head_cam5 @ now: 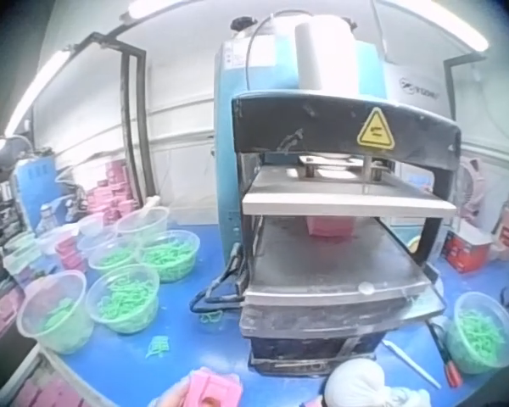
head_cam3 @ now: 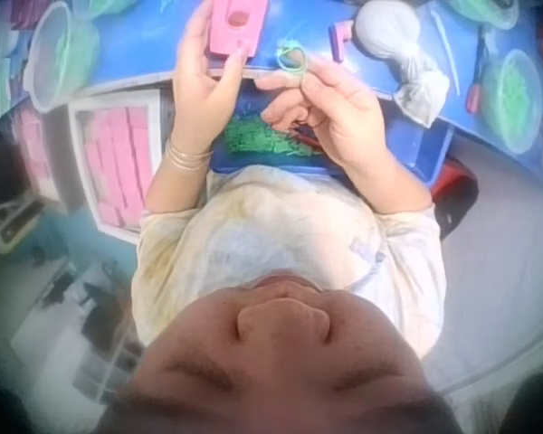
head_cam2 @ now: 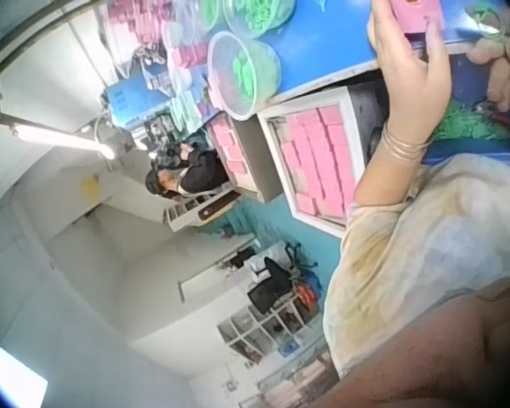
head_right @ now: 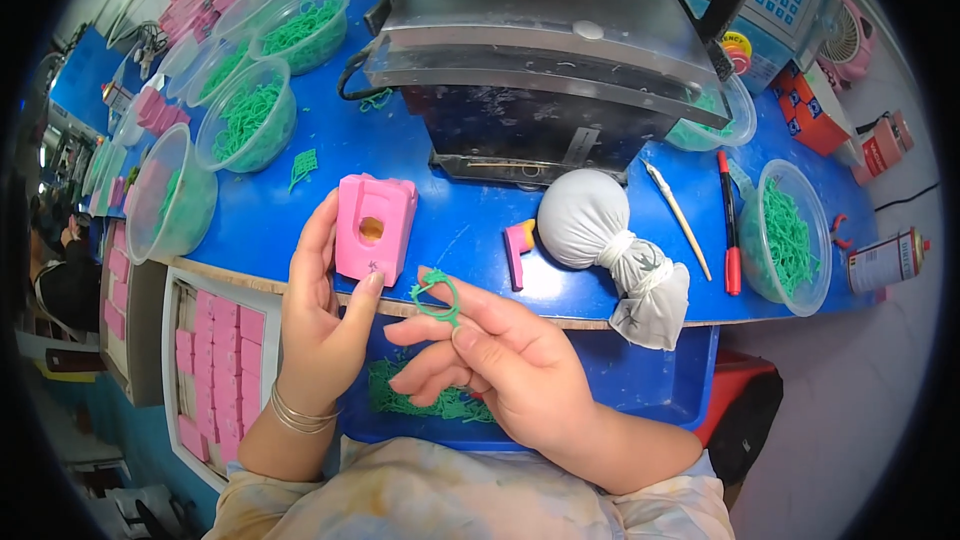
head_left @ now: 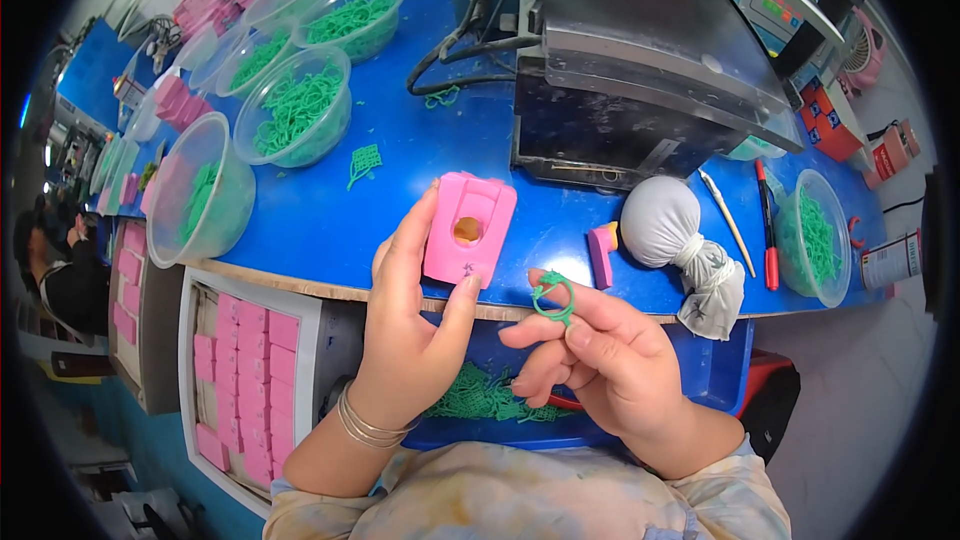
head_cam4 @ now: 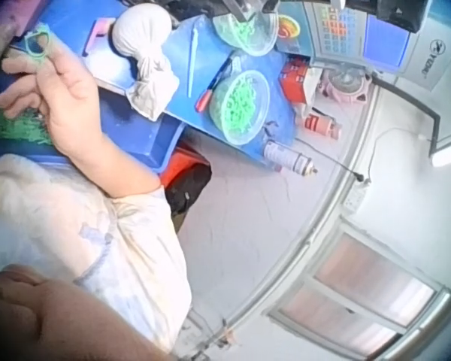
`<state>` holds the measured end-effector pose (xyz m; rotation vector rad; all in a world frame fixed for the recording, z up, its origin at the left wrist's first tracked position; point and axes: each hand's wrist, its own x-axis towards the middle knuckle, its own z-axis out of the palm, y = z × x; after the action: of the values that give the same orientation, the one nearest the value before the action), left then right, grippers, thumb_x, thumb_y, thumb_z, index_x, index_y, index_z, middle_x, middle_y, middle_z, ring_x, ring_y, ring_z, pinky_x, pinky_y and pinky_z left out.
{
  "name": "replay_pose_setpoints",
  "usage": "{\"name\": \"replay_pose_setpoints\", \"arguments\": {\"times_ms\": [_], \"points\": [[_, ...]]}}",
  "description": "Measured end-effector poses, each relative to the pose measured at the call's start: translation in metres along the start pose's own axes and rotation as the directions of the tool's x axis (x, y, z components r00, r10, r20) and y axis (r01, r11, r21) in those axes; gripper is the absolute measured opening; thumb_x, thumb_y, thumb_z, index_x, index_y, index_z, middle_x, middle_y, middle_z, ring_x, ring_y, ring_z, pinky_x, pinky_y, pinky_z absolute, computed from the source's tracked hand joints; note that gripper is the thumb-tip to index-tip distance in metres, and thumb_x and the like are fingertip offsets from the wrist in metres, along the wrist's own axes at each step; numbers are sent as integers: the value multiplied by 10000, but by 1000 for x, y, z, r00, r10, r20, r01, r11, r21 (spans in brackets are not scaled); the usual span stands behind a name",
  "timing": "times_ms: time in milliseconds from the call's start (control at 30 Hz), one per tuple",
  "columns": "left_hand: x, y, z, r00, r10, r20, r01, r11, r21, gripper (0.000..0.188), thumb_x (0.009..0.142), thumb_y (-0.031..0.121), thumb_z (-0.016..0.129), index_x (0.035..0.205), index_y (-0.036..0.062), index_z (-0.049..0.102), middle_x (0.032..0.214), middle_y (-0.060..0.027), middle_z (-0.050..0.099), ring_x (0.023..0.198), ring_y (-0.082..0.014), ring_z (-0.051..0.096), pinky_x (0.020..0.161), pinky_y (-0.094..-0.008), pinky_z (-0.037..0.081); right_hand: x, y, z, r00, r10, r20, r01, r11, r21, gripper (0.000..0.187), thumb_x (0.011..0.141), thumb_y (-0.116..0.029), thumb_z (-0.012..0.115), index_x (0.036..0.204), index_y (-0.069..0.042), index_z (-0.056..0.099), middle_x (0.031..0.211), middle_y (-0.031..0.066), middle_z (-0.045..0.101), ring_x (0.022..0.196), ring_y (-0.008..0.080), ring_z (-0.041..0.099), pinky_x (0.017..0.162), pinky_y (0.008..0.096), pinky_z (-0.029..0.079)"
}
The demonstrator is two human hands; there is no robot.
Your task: The recorder matches small green components into a pink wax mold, then places the mold under a heating/pressing machine.
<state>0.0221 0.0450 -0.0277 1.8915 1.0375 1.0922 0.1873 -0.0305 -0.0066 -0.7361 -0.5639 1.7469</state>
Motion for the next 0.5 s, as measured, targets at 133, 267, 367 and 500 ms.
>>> {"name": "replay_pose_setpoints", "arguments": {"times_ms": [133,267,367,500], "points": [[5,4,-5,993,101,-58,-70,916,394,486,753,23,589,1225,9,477,1260,-207,414,1090,-285,414,934,-363,332,0,0,0,998,-19,61,18,1000,21,465,945,-132,349,1371,-6,213,1142,292,513,844,317,629,698,340,511],[-5,14,-13,966,191,-176,-93,887,452,422,717,44,637,1131,34,559,1138,-174,489,991,-256,455,837,-325,384,-1,3,-7,980,-13,197,18,1000,-20,518,961,-129,307,1412,-64,61,1213,254,460,947,292,596,796,348,483],[-20,28,-11,999,48,4,-48,998,26,440,624,117,755,1026,41,593,936,-76,498,802,-166,494,639,-249,397,-3,5,-2,977,-47,209,76,988,-133,538,950,-78,303,1412,-52,29,1190,237,485,914,253,602,801,325,472],[-36,35,4,983,-144,112,176,909,-377,287,693,52,730,952,21,609,932,-65,505,805,-122,495,653,-226,419,-5,14,-1,936,-189,297,321,806,-498,581,898,22,313,1396,20,12,1002,165,580,800,170,593,757,268,459]]}}
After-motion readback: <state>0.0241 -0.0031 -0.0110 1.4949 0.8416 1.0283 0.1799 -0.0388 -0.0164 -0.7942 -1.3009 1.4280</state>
